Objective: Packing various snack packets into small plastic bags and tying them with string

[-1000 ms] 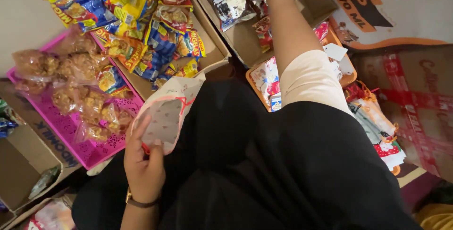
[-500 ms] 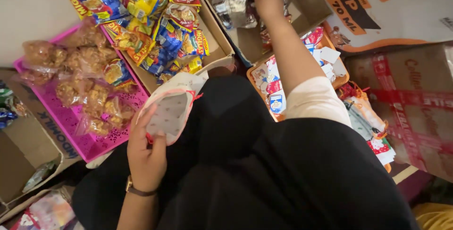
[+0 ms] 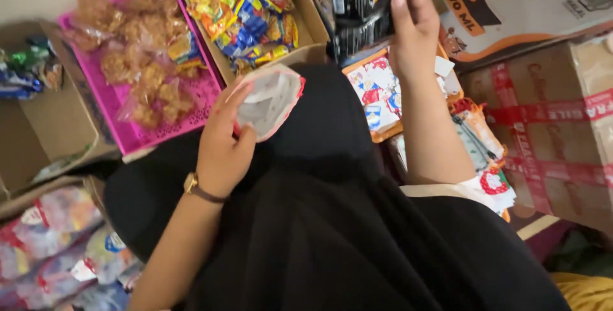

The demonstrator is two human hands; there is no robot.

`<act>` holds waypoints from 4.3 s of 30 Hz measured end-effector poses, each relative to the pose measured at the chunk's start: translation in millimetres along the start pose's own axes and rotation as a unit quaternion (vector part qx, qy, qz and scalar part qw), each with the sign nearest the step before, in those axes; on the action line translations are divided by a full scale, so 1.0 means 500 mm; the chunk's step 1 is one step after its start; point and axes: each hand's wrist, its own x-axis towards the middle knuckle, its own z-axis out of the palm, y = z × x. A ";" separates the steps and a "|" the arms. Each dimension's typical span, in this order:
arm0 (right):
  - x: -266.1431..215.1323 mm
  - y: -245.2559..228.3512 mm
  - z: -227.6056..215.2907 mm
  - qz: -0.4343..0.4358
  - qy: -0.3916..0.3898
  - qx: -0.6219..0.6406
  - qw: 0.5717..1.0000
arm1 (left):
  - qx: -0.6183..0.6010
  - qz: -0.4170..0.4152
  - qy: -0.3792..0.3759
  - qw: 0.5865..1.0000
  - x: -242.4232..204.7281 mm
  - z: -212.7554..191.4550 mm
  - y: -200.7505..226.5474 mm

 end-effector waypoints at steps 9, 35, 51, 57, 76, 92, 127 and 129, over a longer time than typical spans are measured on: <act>-0.161 -0.303 0.096 0.061 -0.091 0.147 0.983 | -0.015 0.031 -0.057 0.998 -0.104 0.027 0.083; -0.267 -0.442 0.052 -0.378 -0.238 -0.147 0.882 | -0.306 -0.183 -0.109 0.928 -0.215 0.076 0.098; -0.281 -0.448 0.075 -0.298 -0.426 -0.253 0.816 | -0.287 -0.173 -0.120 0.934 -0.216 0.084 0.107; -0.290 -0.431 0.094 -0.253 -0.500 -0.230 0.795 | -0.271 -0.162 -0.094 0.944 -0.221 0.067 0.143; -0.283 -0.390 0.053 0.020 -0.403 -0.136 0.905 | -0.099 0.070 0.056 0.991 -0.227 0.052 0.161; -0.299 -0.364 0.071 0.041 -0.307 -0.117 0.944 | -0.047 0.092 0.047 0.994 -0.235 0.053 0.153; -0.410 -0.177 0.251 0.057 -0.643 -0.387 0.658 | 0.247 0.022 -0.066 0.967 -0.259 0.086 0.049; -0.371 -0.251 0.254 0.052 -0.648 -0.388 0.653 | 0.222 -0.034 -0.104 0.969 -0.236 0.057 0.074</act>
